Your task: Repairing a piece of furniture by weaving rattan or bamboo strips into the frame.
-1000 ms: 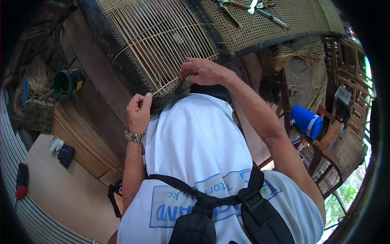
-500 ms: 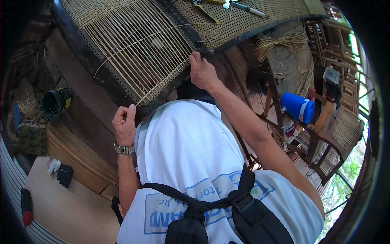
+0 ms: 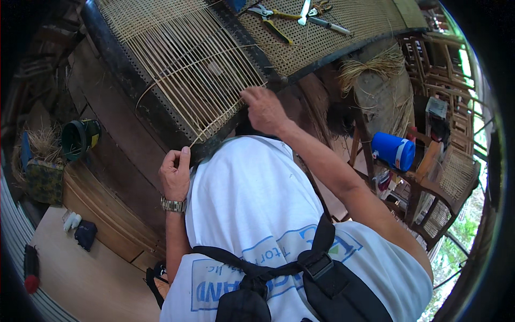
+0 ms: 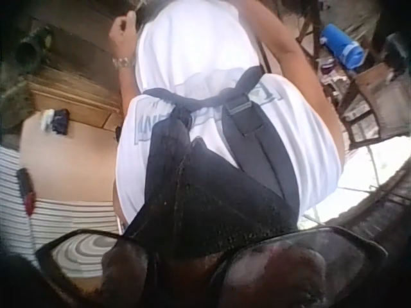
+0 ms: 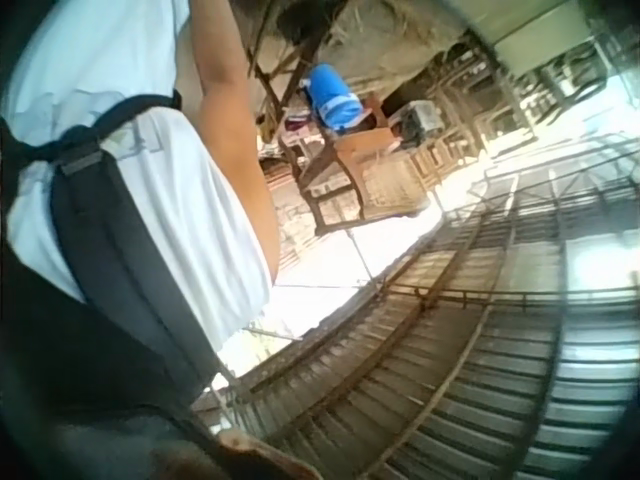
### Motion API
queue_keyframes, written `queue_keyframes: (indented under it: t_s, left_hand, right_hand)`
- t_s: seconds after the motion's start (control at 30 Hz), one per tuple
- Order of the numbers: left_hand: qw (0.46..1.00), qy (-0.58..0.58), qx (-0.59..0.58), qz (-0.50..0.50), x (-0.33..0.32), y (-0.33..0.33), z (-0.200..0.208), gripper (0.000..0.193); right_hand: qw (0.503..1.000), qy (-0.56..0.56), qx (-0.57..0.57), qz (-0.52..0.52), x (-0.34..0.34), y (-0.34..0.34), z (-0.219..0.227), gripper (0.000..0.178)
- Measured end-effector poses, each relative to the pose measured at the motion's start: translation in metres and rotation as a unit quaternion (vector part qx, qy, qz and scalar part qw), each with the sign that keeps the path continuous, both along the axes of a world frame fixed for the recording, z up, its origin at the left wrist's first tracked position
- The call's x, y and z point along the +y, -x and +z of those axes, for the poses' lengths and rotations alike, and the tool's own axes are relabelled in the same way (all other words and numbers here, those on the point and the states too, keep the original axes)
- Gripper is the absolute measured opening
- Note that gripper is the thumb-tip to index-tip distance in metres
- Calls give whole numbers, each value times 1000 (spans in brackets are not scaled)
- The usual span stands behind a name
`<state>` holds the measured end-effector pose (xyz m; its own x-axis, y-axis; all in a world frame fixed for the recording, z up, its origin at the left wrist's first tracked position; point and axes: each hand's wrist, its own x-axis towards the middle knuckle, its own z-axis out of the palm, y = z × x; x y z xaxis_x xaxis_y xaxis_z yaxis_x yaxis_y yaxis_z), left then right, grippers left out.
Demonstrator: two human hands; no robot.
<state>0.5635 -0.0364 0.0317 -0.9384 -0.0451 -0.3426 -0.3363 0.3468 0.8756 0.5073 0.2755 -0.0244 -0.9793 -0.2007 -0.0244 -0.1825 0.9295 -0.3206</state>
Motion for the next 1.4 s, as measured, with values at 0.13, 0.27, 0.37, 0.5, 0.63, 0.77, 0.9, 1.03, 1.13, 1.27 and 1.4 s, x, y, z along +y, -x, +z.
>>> queue_keyframes:
  t_s: [0.13, 0.27, 0.37, 0.5, 0.63, 0.77, 0.9, 1.03, 1.13, 1.27, 1.4]
  left_hand:
    - [999, -9, -9, 36, 2, 0, -8, 38]
    - [998, -35, 10, 52, 4, -1, -11, 38]
    - [995, -75, 2, 60, 3, -1, -13, 37]
    - [995, -89, 1, 49, -1, -2, -18, 36]
    - [994, -100, 1, 51, -1, -2, -18, 36]
    - [992, -110, -10, 61, 1, 0, -15, 36]
    - [991, -113, -4, 64, 2, -2, -15, 36]
    - [991, -112, -18, 75, -1, -2, -18, 36]
    - [997, -22, 48, 47, 4, -3, -8, 36]
    - [993, 62, 100, 26, 3, -2, -8, 36]
    - [997, -2, 57, 54, -2, -3, -26, 35]
  right_hand:
    - [1000, 4, 7, -1, -10, -7, 2, 50]
    - [999, 0, 30, -34, -15, -10, -6, 45]
    - [999, 24, 19, -43, -13, -9, -5, 41]
    - [999, 34, -2, -34, -5, 0, -2, 37]
    - [994, 41, -87, -44, -7, 10, 14, 33]
    - [988, 153, -35, 5, -5, 5, 5, 31]
    - [986, 152, -63, 26, 2, 11, 0, 31]
    - [986, 155, -54, 24, -1, 7, 1, 31]
    - [985, 159, -65, -6, -13, -2, 15, 34]
    - [959, 273, -60, 46, -44, -17, 40, 38]
    - [960, 257, -94, 58, -46, -10, 45, 33]
